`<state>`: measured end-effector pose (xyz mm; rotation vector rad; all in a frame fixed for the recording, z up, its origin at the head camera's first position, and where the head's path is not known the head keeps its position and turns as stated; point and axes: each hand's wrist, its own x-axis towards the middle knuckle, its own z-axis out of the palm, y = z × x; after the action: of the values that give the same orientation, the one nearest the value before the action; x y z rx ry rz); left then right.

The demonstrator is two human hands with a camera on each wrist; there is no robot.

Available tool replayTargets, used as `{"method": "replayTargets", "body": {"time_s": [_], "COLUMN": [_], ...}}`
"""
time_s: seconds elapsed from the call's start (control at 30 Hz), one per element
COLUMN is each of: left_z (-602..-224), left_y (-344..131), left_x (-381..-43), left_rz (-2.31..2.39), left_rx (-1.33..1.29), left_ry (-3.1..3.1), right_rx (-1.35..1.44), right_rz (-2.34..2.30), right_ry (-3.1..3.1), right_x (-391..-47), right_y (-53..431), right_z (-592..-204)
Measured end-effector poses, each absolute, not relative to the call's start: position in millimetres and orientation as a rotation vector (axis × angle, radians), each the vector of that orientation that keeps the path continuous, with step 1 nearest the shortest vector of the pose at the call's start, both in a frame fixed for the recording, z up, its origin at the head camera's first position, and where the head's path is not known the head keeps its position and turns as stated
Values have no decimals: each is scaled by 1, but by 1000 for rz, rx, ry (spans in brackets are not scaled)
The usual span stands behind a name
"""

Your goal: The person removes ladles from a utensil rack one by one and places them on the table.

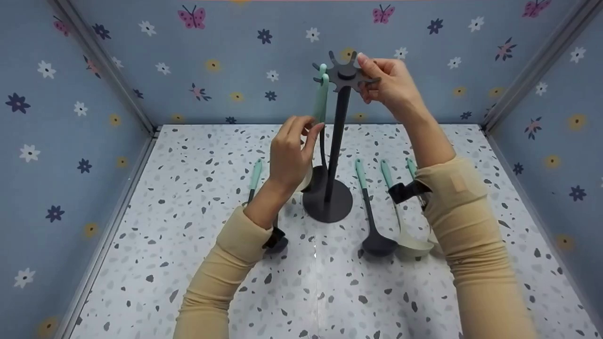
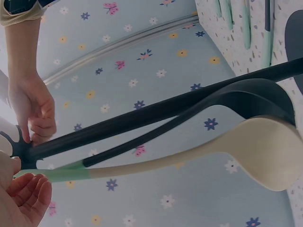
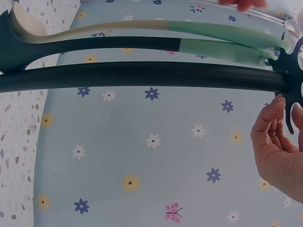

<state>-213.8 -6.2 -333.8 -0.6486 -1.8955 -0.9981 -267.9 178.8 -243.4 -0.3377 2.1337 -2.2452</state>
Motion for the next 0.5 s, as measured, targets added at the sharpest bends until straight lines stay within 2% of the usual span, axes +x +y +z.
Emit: {"method": "replayTargets", "body": {"time_s": [0.5], "left_z": [-386], "left_y": [-22], "left_x": [-225], "left_rz": [-1193], "left_rx": [-561], "left_ry": [-2071], "right_rx": [-398], "right_rz": [-2463], "right_ry": [1780], "right_x": [-272], "right_y": [170], "right_z": [-250]}}
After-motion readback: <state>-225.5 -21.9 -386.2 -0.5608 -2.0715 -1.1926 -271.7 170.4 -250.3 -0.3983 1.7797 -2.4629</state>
